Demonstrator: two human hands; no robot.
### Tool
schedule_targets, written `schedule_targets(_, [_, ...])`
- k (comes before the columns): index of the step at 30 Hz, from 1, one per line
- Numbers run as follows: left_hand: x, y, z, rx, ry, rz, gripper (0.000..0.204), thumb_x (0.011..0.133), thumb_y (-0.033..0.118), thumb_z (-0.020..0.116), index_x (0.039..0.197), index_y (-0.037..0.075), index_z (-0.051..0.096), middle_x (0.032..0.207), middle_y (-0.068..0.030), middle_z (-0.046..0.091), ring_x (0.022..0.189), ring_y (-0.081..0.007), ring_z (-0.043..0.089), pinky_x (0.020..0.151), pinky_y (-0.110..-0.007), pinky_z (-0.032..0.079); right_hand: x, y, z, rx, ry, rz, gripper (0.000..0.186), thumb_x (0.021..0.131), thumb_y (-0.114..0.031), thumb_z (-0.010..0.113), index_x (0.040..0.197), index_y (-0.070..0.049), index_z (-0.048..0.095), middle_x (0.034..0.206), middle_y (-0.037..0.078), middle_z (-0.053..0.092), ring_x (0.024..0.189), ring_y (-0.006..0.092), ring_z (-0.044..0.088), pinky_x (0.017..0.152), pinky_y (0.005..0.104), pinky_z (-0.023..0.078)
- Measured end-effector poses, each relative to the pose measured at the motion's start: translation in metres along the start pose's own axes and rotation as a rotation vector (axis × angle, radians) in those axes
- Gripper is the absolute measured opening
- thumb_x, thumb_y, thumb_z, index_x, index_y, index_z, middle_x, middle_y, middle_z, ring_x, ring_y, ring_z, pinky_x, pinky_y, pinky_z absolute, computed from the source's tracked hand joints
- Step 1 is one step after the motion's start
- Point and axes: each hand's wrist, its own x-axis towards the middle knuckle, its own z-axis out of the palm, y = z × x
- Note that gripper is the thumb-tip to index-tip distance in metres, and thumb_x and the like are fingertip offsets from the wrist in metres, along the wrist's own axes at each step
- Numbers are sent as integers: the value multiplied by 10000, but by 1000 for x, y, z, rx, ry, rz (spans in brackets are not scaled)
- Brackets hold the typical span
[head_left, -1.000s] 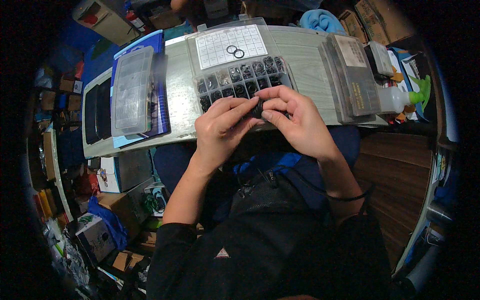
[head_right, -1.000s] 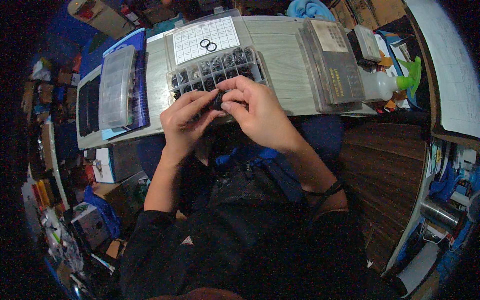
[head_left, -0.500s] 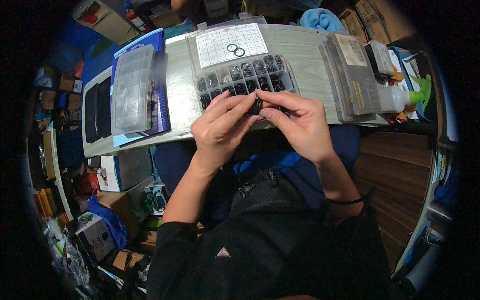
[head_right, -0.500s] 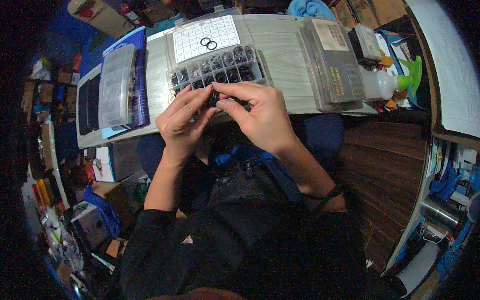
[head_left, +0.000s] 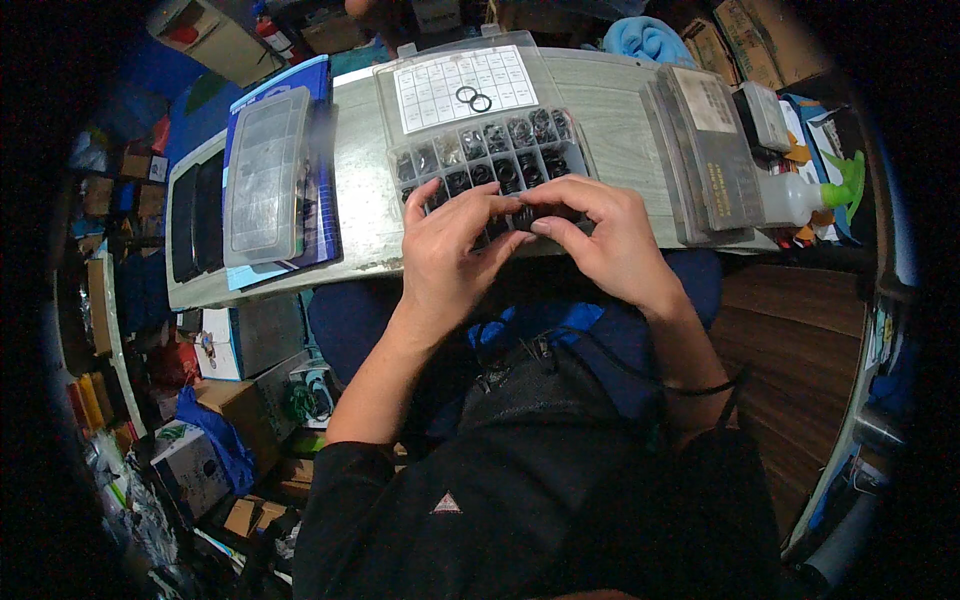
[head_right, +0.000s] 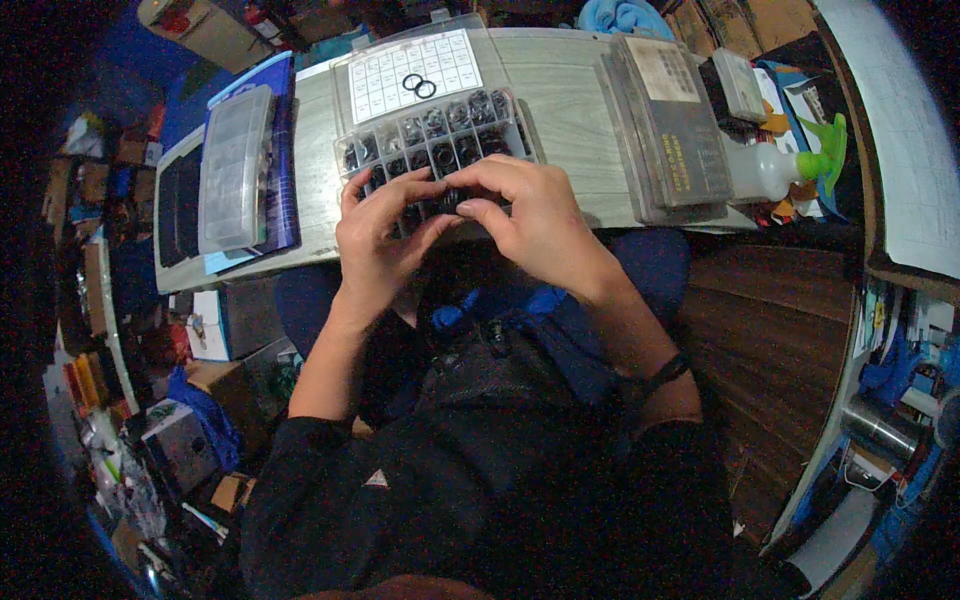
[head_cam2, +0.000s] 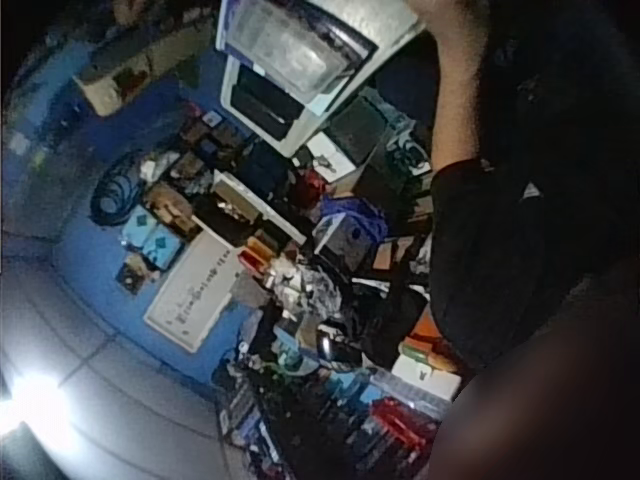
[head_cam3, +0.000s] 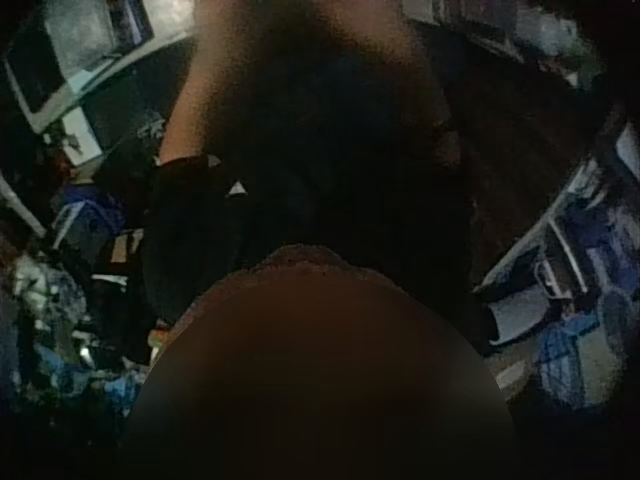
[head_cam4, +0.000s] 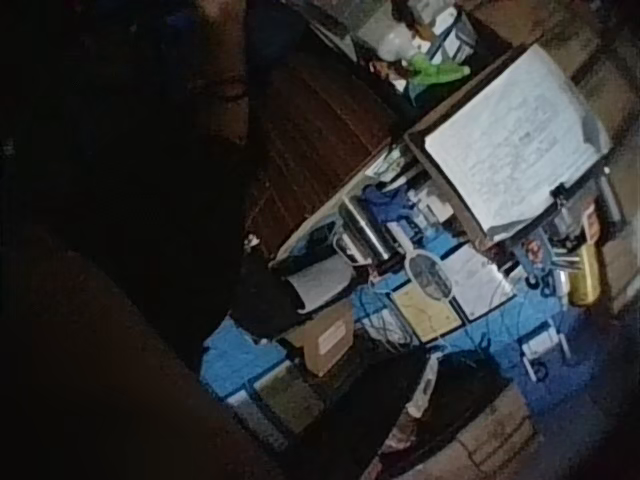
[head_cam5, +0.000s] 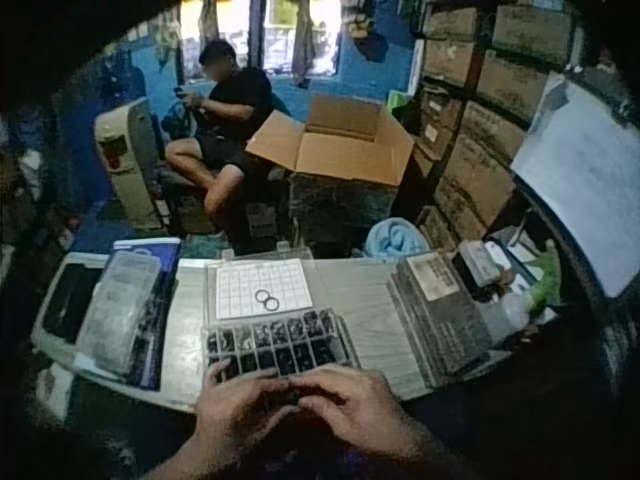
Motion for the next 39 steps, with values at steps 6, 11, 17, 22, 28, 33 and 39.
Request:
schedule_targets(6, [0, -1, 4, 64, -22, -34, 321, 715, 201, 851, 980, 107, 697, 956, -44, 732, 1129, -250, 666, 1048, -515, 326, 6, 10, -2, -154, 19, -79, 250, 815, -53, 728, 1065, -48, 717, 970, 98, 717, 863, 266, 663, 740, 352, 506])
schedule_targets(11, [1, -1, 3, 157, -84, -54, 335, 714, 235, 856, 1009, 141, 728, 991, -2, 731, 1220, -277, 608, 1084, -519, 286, 7, 16, 0, -110, -16, -61, 253, 812, -45, 730, 1065, -53, 723, 960, 96, 718, 850, 247, 658, 725, 336, 509])
schedule_targets(17, [2, -2, 3, 170, -73, -58, 328, 701, 249, 856, 996, 161, 743, 1035, 18, 726, 1177, -276, 597, 1056, -479, 314, 8, 21, 1, -53, -37, -29, 271, 810, -16, 722, 1080, -41, 727, 997, 102, 730, 904, 255, 683, 780, 327, 534])
schedule_targets(22, [3, -4, 3, 161, -58, -35, 337, 682, 241, 852, 990, 150, 751, 1120, 19, 699, 1167, -269, 576, 1034, -478, 328, 9, 25, 2, -71, -22, -135, 277, 805, -3, 716, 1081, -27, 727, 1045, 115, 736, 962, 265, 692, 846, 343, 544])
schedule_targets(28, [4, -5, 1, 176, -74, -30, 335, 686, 232, 846, 1001, 154, 763, 1153, 16, 689, 1169, -266, 570, 1024, -482, 332, 6, 27, 2, -54, 13, -181, 263, 800, -1, 717, 1061, -19, 733, 1063, 118, 736, 974, 271, 692, 866, 354, 546])
schedule_targets(33, [5, -9, -4, 190, -64, -22, 269, 725, 203, 825, 988, 179, 772, 1153, 5, 687, 1161, -273, 570, 1011, -474, 339, 3, 24, -5, -185, 29, -214, 266, 780, -23, 743, 1045, -43, 749, 1032, 103, 717, 958, 268, 673, 830, 358, 531])
schedule_targets(39, [7, -7, -5, 205, -82, 1, 220, 768, 193, 796, 987, 184, 772, 1187, -19, 667, 1179, -299, 551, 1027, -503, 326, -1, 18, -6, -292, 44, -182, 244, 773, -95, 764, 1016, -76, 748, 984, 83, 602, 968, 288, 575, 863, 387, 483])
